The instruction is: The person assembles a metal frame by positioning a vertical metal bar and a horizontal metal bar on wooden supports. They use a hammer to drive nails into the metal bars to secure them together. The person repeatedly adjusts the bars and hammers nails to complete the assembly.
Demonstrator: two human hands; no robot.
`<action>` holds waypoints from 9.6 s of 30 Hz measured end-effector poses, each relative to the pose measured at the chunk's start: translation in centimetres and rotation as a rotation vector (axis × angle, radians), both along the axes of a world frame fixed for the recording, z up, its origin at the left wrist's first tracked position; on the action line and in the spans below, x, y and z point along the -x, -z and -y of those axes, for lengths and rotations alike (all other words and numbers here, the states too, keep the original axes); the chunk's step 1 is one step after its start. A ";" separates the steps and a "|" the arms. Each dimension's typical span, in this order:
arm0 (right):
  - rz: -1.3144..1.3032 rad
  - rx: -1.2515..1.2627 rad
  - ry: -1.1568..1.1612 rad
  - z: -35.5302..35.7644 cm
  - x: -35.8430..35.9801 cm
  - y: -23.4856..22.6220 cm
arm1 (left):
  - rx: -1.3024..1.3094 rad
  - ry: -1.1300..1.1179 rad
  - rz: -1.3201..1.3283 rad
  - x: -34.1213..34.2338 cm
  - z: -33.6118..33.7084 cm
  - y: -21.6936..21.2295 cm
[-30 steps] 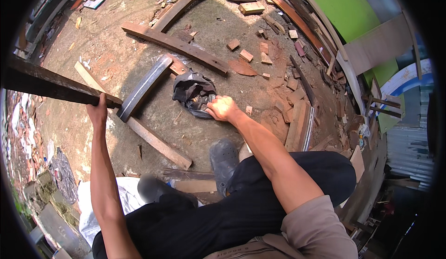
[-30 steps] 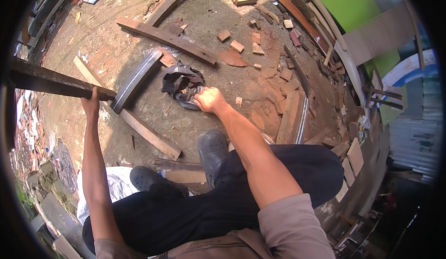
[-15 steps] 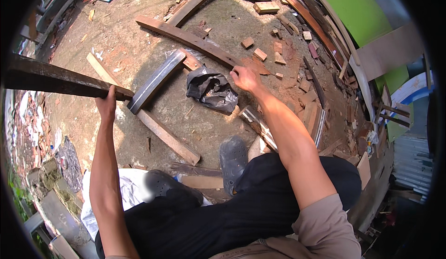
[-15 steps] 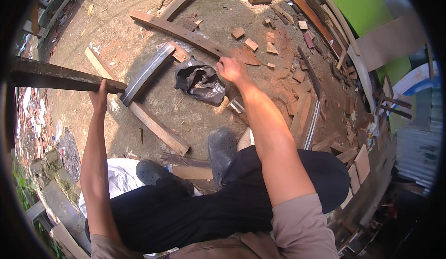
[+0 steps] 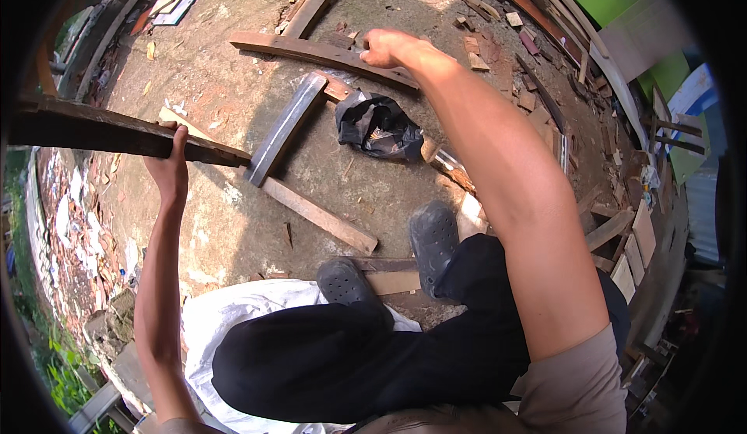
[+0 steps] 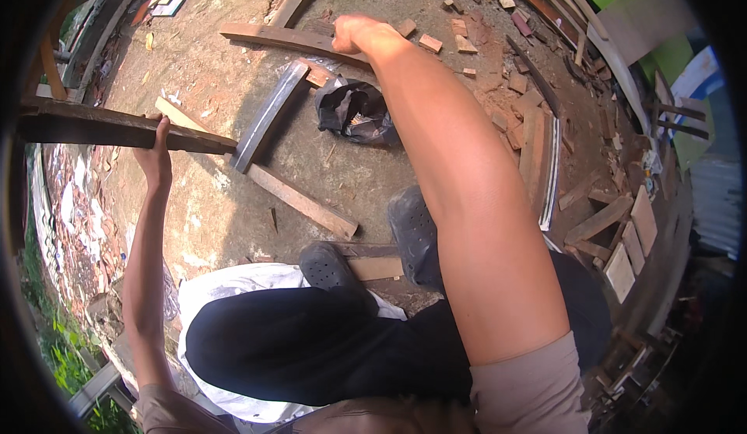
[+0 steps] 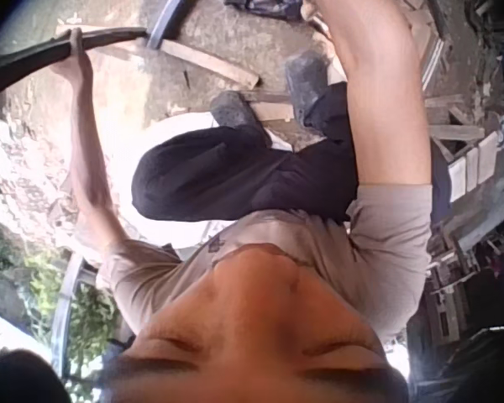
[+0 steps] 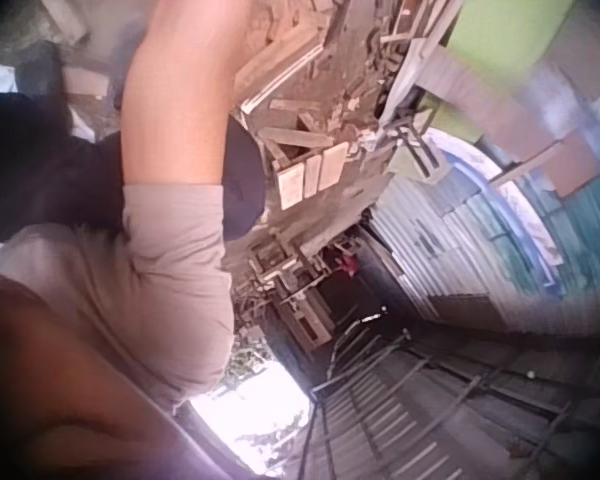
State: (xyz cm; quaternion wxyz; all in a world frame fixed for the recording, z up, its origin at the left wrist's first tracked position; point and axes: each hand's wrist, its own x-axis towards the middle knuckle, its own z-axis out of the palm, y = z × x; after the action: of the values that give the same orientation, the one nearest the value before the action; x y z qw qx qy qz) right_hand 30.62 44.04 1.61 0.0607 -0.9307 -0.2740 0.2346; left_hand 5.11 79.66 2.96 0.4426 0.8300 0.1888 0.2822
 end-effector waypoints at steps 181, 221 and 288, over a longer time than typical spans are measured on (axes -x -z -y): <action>-0.285 -0.157 0.103 -7.3 19.4 12.5 | -0.027 -0.371 0.210 -2.7 5.9 -2.2; 0.230 -0.257 0.019 -11.9 6.6 12.0 | -0.062 -0.298 0.281 -1.6 4.2 -0.7; -0.816 -0.849 -0.136 -11.7 13.4 5.6 | -0.014 -0.313 0.257 -0.8 4.4 0.1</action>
State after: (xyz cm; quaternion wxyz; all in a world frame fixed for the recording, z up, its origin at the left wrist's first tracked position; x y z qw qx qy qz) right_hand 17.19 55.76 -4.03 0.5131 -0.6398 -0.3573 0.4468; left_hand 5.90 75.30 2.84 0.4080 0.7506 0.2556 0.4526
